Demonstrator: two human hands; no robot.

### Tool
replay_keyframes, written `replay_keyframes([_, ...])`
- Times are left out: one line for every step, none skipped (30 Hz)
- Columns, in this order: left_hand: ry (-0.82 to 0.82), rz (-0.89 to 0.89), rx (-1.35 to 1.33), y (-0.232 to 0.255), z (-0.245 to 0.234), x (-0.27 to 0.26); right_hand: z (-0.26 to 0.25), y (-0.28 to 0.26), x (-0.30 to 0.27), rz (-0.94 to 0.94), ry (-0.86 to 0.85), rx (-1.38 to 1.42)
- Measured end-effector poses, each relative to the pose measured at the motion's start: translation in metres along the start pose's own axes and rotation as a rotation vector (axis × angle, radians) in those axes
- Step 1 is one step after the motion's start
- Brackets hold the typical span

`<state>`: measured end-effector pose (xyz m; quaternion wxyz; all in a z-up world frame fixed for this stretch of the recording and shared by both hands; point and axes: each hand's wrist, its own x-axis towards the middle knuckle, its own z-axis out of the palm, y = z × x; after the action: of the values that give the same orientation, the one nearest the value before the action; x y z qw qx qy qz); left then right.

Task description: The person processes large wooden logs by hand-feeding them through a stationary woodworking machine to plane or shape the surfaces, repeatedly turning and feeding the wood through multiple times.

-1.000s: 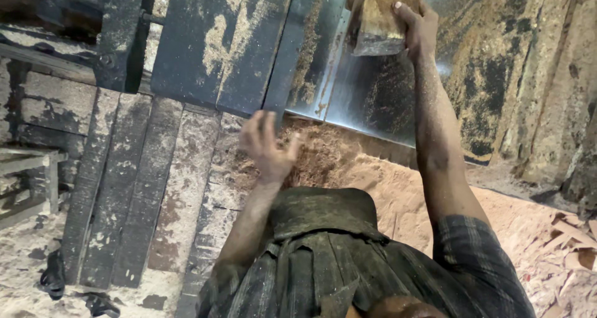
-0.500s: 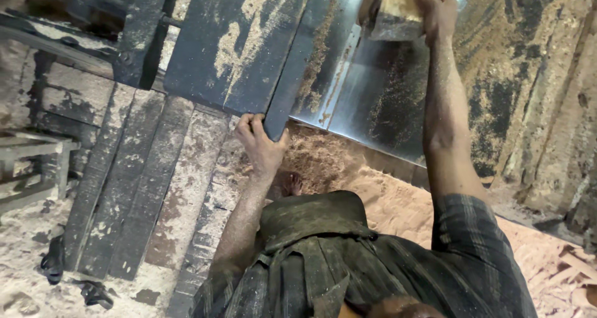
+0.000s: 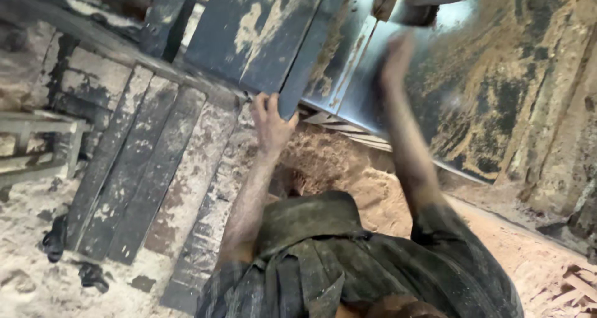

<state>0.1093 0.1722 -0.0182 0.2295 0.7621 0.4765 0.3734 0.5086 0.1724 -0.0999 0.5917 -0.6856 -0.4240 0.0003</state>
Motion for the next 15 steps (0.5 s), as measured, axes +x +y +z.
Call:
replay_keyframes([-0.019,-0.025,-0.02,-0.005,0.0,-0.007,0.01,-0.03,-0.058,0.326,-0.187,-0.026])
replay_keyframes([-0.031,-0.041,-0.045,-0.013,0.006,-0.008,0.032,-0.057,-0.09,-0.018,-0.206,0.014])
replay_keyframes([-0.021,-0.035,-0.043,-0.024,0.015,-0.008,0.054,-0.083,-0.126,0.832,-0.432,-0.017])
replay_keyframes([-0.038,-0.087,-0.087,-0.039,0.023,-0.015,0.083,-0.103,-0.149,0.408,-0.388,-0.236])
replay_keyframes([-0.086,-0.213,-0.213,-0.055,0.033,-0.022,0.098,-0.115,-0.164,-0.021,-0.334,-0.441])
replay_keyframes([-0.206,-0.467,-0.539,-0.069,0.047,-0.03,0.101,-0.117,-0.165,-0.016,-0.327,-0.435])
replay_keyframes([-0.236,-0.807,-0.959,-0.077,0.065,-0.04,0.103,-0.118,-0.164,-0.003,-0.33,-0.508])
replay_keyframes([-0.196,-1.101,-1.257,-0.085,0.085,-0.034,0.109,-0.117,-0.15,-0.001,-0.319,-0.581])
replay_keyframes([-0.144,-1.14,-1.337,-0.091,0.1,-0.023,0.118,-0.113,-0.13,-0.005,-0.298,-0.577])
replay_keyframes([-0.09,-1.171,-1.375,-0.09,0.114,-0.026,0.113,-0.108,-0.12,0.079,-0.356,-0.483])
replay_keyframes([-0.036,-1.133,-1.23,-0.088,0.122,-0.028,0.108,-0.105,-0.113,0.163,-0.41,-0.387])
replay_keyframes([-0.036,-1.006,-1.3,-0.084,0.128,-0.02,0.105,-0.104,-0.104,0.172,-0.399,-0.396])
replay_keyframes([-0.034,-0.877,-1.366,-0.077,0.131,-0.016,0.101,-0.106,-0.095,0.253,-0.492,-0.325])
replay_keyframes([-0.068,-0.873,-1.369,-0.069,0.131,-0.017,0.092,-0.109,-0.086,0.334,-0.568,-0.253])
replay_keyframes([-0.078,-0.931,-1.342,-0.062,0.129,-0.021,0.075,-0.111,-0.074,0.346,-0.54,-0.263])
